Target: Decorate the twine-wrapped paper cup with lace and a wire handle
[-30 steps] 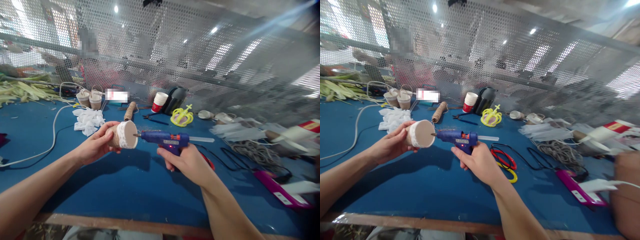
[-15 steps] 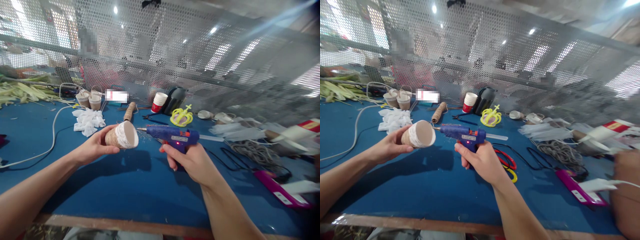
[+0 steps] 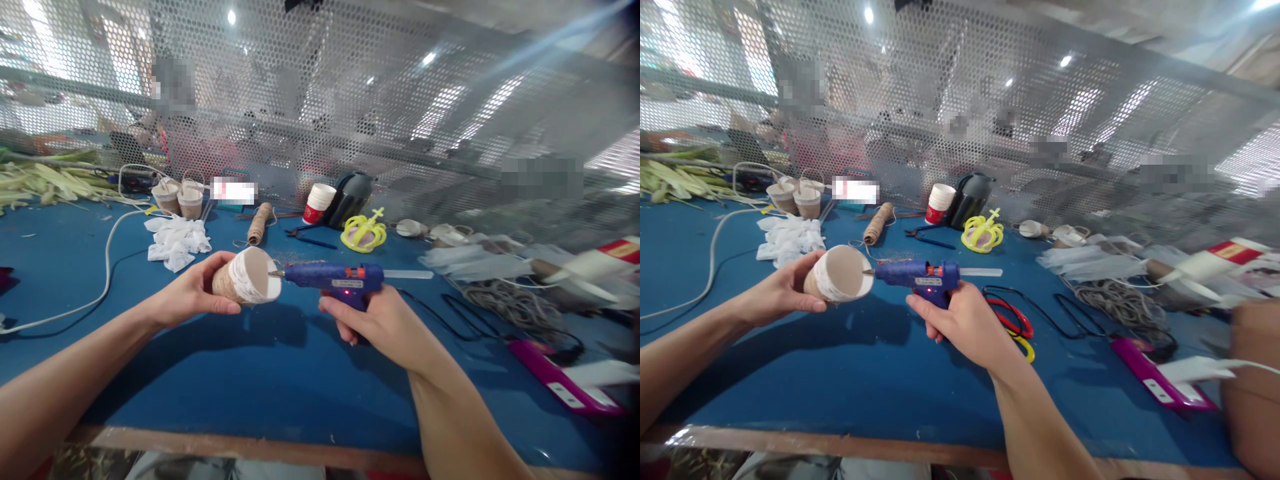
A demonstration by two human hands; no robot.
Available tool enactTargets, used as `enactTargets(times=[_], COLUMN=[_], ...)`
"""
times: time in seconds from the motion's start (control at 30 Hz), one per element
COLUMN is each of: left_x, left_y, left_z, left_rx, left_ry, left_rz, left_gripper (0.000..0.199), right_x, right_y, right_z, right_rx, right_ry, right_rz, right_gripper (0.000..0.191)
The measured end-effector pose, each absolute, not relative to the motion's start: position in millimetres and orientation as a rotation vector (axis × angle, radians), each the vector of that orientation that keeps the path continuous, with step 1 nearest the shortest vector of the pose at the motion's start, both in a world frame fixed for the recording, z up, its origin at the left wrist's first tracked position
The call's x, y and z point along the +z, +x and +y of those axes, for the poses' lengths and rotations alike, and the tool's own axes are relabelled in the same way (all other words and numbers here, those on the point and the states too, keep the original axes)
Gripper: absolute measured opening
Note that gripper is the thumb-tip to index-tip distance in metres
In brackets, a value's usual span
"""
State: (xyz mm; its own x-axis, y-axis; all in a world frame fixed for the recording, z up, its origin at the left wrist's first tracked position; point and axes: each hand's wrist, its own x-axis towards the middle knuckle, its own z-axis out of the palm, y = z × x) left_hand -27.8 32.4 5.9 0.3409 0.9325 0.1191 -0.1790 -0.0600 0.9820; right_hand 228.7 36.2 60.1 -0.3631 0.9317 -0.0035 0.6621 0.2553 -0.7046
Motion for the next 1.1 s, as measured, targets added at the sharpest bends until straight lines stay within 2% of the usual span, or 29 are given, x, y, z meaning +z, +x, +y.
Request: enactTargets(times=[0.2, 0.33, 0.53, 0.67, 0.8, 1.1], left_x=[1.0, -1.2, -3.2, -5.3, -9.1, -12.2], left_y=[-27.2, -25.5, -23.8, -23.4, -25.3, -38.9], left_z=[35.2, 36.9, 41.3, 45.4, 49.4, 59.3], left_rx=[1.196, 1.252, 1.309, 1.427, 1.479, 1.583], left_ry=[1.456, 1.529, 1.149, 0.915, 0.912, 1.068], left_rz=[0.900, 0.995, 1.012, 0.883, 0.871, 1.046], left_gripper=[0.057, 0.058, 0.054, 0.045, 0.047, 0.057], right_x=[63.6, 59.1, 51.8, 45.0, 34.4, 14.4], right_y=[228.2, 230.6, 231.3, 232.4, 231.8, 217.7], right_z=[33.7, 36.7, 53.8, 67.4, 76.6, 79.3], right_rx=[0.931, 1.150, 1.348, 1.377, 1.463, 1.224], right_ry=[-1.488, -1.299, -1.152, -1.228, -1.382, -1.537], right_rz=[-2.176, -2.024, -1.642, -1.603, -1.691, -1.820], right_gripper=[0.036, 0.025, 0.019, 0.023, 0.027, 0.018])
